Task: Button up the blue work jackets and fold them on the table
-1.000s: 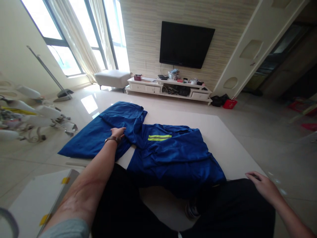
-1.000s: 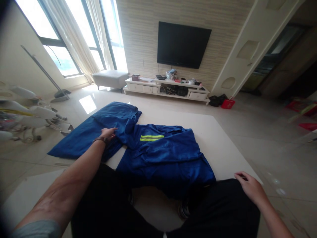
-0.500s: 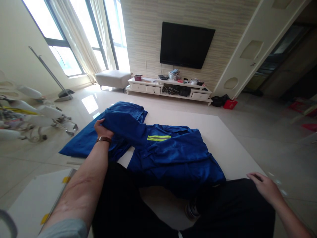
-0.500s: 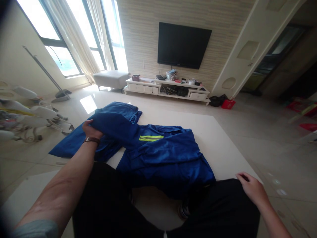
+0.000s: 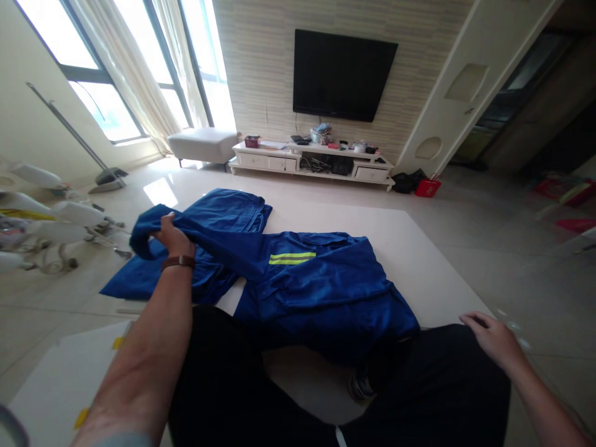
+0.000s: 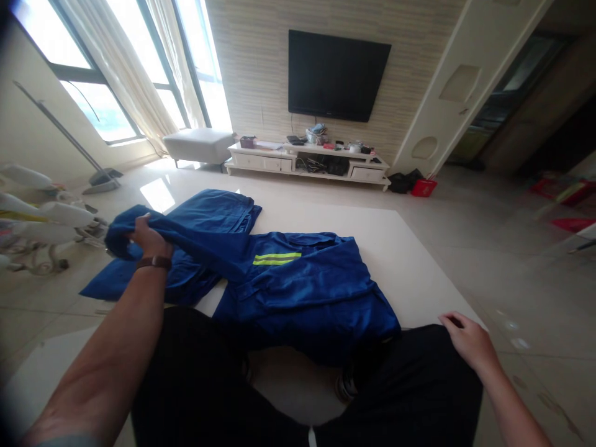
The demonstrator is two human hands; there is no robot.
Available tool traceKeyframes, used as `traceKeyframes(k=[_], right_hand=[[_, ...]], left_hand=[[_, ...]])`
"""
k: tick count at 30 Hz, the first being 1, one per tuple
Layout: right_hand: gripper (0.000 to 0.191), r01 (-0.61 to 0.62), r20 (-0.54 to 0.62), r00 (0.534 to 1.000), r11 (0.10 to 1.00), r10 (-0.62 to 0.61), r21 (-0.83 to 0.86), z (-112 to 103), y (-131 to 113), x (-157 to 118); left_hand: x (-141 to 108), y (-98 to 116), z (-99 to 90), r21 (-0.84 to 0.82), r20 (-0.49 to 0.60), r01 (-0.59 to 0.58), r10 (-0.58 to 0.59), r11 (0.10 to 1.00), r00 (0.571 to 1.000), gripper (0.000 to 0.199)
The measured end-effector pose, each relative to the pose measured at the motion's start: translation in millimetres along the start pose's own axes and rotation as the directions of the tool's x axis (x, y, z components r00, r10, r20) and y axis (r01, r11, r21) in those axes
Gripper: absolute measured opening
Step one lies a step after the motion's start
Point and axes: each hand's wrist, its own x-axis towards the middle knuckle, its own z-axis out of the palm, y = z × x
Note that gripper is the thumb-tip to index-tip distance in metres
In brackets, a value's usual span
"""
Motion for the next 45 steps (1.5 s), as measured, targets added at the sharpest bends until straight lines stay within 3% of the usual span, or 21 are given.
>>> traceKeyframes(k=[2,3,4,5,6,7,8,9,10,11,12,17,20,22,26,27,29,32,36,41,45], right_hand=[[0.049,-0.001,-0.001,1.000,1.000,0.001,-0.002,-1,-4,-2],[0.048,0.005,-0.001,1.000,1.000,-0.005,0.000,-2,-6,-4],[0.047,0.011,0.000,1.000,1.000,-0.011,0.002,-3,-8,-6],[0.047,0.015,0.000,1.000,1.000,-0.015,0.004,-4,-11,-8],[0.047,0.017,-0.001,1.000,1.000,-0.017,0.003,-4,-14,-10],[0.047,0.018,-0.003,1.000,1.000,-0.018,0.000,-5,-16,-12],[0.047,0.017,-0.009,1.000,1.000,-0.017,-0.004,-6,-19,-14],[0.047,0.018,-0.016,1.000,1.000,-0.018,-0.007,-7,-21,-16],[0.046,0.024,-0.020,1.000,1.000,-0.024,-0.008,-7,-22,-17],[0.045,0.030,-0.025,0.999,1.000,-0.030,-0.007,-8,-24,-19],[0.045,0.035,-0.030,0.999,0.999,-0.035,-0.004,-8,-24,-20],[0.041,0.059,-0.039,0.997,0.997,-0.061,-0.042,-11,-26,-23],[0.035,0.214,-0.031,0.975,0.968,-0.220,-0.134,-8,-47,-29],[0.032,0.372,0.029,0.928,0.916,-0.372,-0.147,2,-76,-37],[0.032,0.403,0.222,0.887,0.913,-0.405,0.054,42,-148,-48],[0.031,0.372,0.255,0.887,0.923,-0.385,0.099,55,-164,-48],[0.029,0.319,0.333,0.877,0.938,-0.346,0.136,79,-187,-45],[0.042,0.300,0.492,0.816,0.950,-0.304,0.088,107,-203,-35],[0.033,0.337,0.597,0.759,0.941,-0.261,-0.017,120,-210,-29],[0.014,0.321,0.549,0.772,0.942,-0.319,0.096,98,-215,-14],[0.026,0.234,0.512,0.805,0.953,-0.300,0.190,74,-201,11]], left_hand=[[-30,14,21.5,0.000,0.027,-0.036,0.036,0.999,0.999,0.029],[-54,24,31.4,0.013,0.118,-0.099,0.096,0.995,0.988,0.035],[-82,33,39.7,0.023,0.319,-0.220,0.202,0.975,0.926,0.039],[-113,42,45.9,0.016,0.551,-0.350,0.284,0.937,0.785,0.038],[-145,50,50.0,-0.026,0.753,-0.461,0.320,0.887,0.575,0.034],[-175,56,52.0,-0.107,0.893,-0.535,0.317,0.838,0.319,0.033],[-201,59,52.3,-0.200,0.958,-0.581,0.282,0.789,0.052,0.041],[-222,59,51.5,-0.270,0.963,-0.605,0.210,0.749,-0.169,0.051],[-237,58,50.2,-0.304,0.940,-0.609,0.128,0.732,-0.315,0.062],[-246,56,49.0,-0.312,0.914,-0.606,0.056,0.732,-0.402,0.072],[-249,53,48.2,-0.293,0.898,-0.594,0.003,0.749,-0.439,0.079],[-218,51,54.3,-0.044,0.896,-0.378,-0.131,0.925,-0.424,0.062],[-192,48,60.9,0.059,0.897,-0.363,-0.209,0.930,-0.390,0.044],[-176,38,65.3,0.108,0.939,-0.418,-0.231,0.902,-0.256,0.037],[-142,7,73.2,0.332,0.943,-0.597,-0.240,0.730,0.232,0.034],[-134,-1,73.9,0.415,0.909,-0.614,-0.284,0.671,0.305,0.037],[-120,-15,73.1,0.555,0.832,-0.604,-0.405,0.572,0.380,0.044],[-111,-30,68.2,0.655,0.750,-0.553,-0.534,0.515,0.391,0.051],[-113,-45,63.3,0.723,0.666,-0.490,-0.681,0.487,0.305,0.046],[-115,-54,62.0,0.735,0.633,-0.503,-0.725,0.454,0.270,0.044],[-116,-53,61.5,0.732,0.629,-0.528,-0.724,0.431,0.282,0.047]])
